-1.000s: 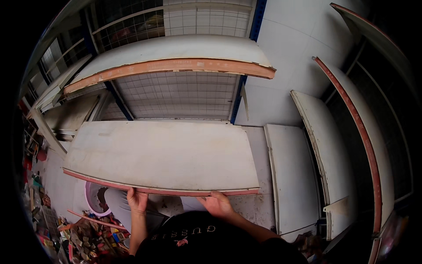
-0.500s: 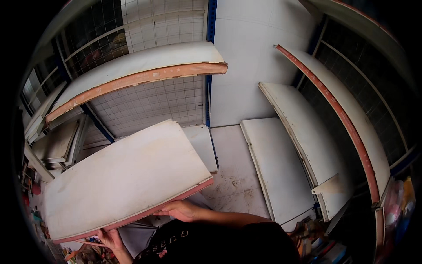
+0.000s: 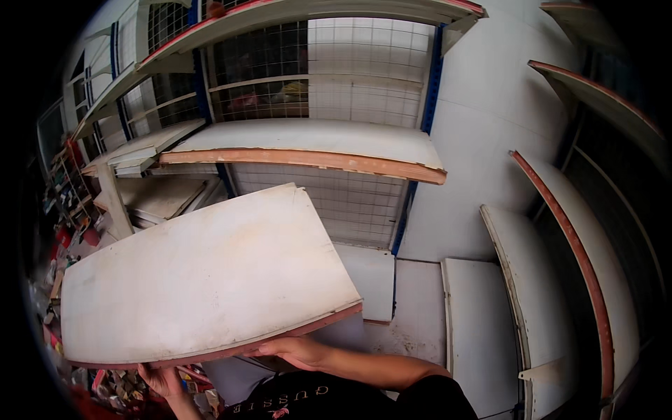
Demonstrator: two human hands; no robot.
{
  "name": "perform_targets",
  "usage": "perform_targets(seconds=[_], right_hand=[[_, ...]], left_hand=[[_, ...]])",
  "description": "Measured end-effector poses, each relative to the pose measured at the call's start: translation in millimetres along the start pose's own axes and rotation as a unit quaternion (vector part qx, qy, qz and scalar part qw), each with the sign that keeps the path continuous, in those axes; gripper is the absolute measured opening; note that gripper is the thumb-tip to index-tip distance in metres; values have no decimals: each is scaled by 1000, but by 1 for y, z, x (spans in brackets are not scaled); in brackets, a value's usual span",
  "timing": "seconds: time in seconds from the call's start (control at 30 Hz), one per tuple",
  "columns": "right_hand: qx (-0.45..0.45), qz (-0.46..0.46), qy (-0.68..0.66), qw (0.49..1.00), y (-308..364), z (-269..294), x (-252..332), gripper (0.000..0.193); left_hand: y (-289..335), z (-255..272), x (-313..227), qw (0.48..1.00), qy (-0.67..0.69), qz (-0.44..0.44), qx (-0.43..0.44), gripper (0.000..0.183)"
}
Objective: The person removes white metal shelf panels from a shelving unit rack by hand and stacks them together on the floor.
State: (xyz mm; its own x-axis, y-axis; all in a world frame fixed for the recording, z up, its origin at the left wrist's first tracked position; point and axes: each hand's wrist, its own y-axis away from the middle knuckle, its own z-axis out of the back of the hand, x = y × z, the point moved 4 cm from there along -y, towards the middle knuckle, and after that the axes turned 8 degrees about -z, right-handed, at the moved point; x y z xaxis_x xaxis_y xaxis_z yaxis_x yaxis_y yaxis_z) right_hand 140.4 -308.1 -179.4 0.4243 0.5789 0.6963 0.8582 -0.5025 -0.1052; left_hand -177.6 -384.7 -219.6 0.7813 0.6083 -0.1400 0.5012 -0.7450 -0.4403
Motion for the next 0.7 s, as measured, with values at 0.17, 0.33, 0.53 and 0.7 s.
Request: perform_targets(seconds=[0.17, 0.33, 0.53, 0.7], right_hand=[[-15, 45, 42, 998, -7, -33, 26, 36], [-37, 107, 62, 992, -4, -65, 77, 33], [-109, 168, 69, 977, 22, -75, 136, 25], [-198, 286, 119, 930, 67, -59, 181, 30]], left_hand=[[-13, -38, -14, 996, 12, -38, 85, 44], [-44, -90, 11, 990, 35, -36, 133, 42], [-89, -147, 80, 989, 99, 2, 113, 46], [-128, -179, 180, 985, 114, 90, 94, 40]])
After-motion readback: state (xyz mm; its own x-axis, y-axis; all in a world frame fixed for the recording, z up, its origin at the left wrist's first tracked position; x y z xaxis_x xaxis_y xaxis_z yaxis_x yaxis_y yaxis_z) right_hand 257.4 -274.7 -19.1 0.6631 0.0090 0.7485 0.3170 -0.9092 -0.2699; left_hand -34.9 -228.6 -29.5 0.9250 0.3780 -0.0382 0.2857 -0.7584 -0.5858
